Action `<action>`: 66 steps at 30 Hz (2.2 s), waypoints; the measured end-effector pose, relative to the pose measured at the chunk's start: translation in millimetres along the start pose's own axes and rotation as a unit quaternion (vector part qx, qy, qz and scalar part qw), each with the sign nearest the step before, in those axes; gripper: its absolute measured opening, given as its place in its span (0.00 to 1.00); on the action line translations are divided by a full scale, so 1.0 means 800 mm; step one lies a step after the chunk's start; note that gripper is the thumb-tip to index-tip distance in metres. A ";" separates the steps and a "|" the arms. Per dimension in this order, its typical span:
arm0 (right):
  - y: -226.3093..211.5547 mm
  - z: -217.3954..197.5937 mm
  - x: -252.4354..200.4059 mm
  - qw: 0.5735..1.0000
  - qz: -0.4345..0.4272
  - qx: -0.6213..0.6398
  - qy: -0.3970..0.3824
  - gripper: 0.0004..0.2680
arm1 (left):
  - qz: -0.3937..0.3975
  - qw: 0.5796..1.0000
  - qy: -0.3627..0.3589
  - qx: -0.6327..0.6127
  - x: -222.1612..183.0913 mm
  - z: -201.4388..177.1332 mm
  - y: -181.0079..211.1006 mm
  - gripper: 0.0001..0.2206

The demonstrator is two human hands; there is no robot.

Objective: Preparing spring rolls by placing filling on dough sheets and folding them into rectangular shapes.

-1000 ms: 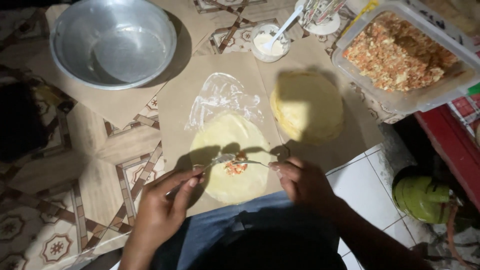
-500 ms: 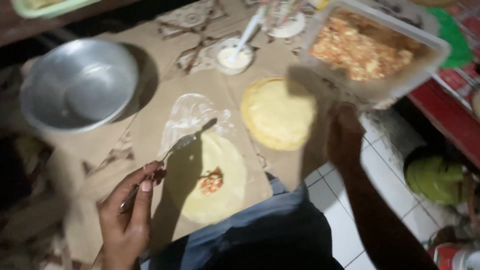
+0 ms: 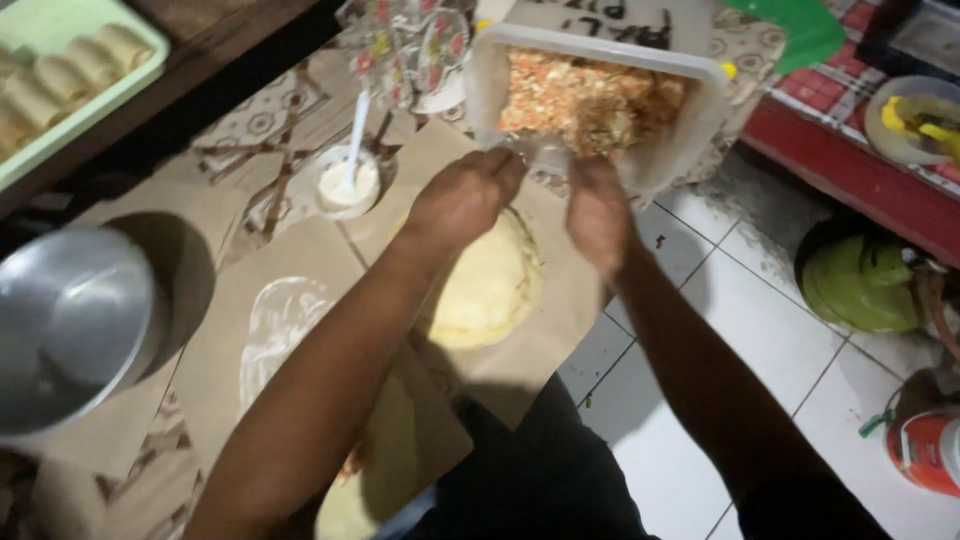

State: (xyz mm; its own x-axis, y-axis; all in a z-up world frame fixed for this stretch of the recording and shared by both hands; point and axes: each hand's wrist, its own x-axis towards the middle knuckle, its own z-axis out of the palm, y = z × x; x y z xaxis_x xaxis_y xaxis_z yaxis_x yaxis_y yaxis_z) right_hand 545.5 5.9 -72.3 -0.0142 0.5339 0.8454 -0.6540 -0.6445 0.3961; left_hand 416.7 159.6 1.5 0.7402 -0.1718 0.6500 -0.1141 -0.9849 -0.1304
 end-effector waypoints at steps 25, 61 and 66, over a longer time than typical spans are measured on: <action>0.190 0.005 0.044 0.253 -0.092 0.937 -0.223 0.13 | -0.111 0.901 -0.278 -0.315 -0.022 -0.163 -0.003 0.11; 0.338 -0.201 -0.006 -0.026 -0.204 0.878 -0.432 0.11 | -0.111 0.905 -0.234 -0.338 -0.256 -0.277 0.049 0.04; 0.339 -0.218 -0.006 0.014 -0.256 0.906 -0.336 0.11 | -0.124 0.905 -0.199 -0.354 -0.283 -0.286 0.047 0.03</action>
State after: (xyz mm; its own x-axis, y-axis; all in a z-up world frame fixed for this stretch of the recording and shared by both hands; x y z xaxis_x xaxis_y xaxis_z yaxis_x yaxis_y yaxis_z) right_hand 236.4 -76.0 -31.1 0.0496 0.9895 0.1360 0.6641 0.0690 -0.7445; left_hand 92.8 156.3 20.5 0.9653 -0.0598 0.2542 -0.2033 -0.7832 0.5877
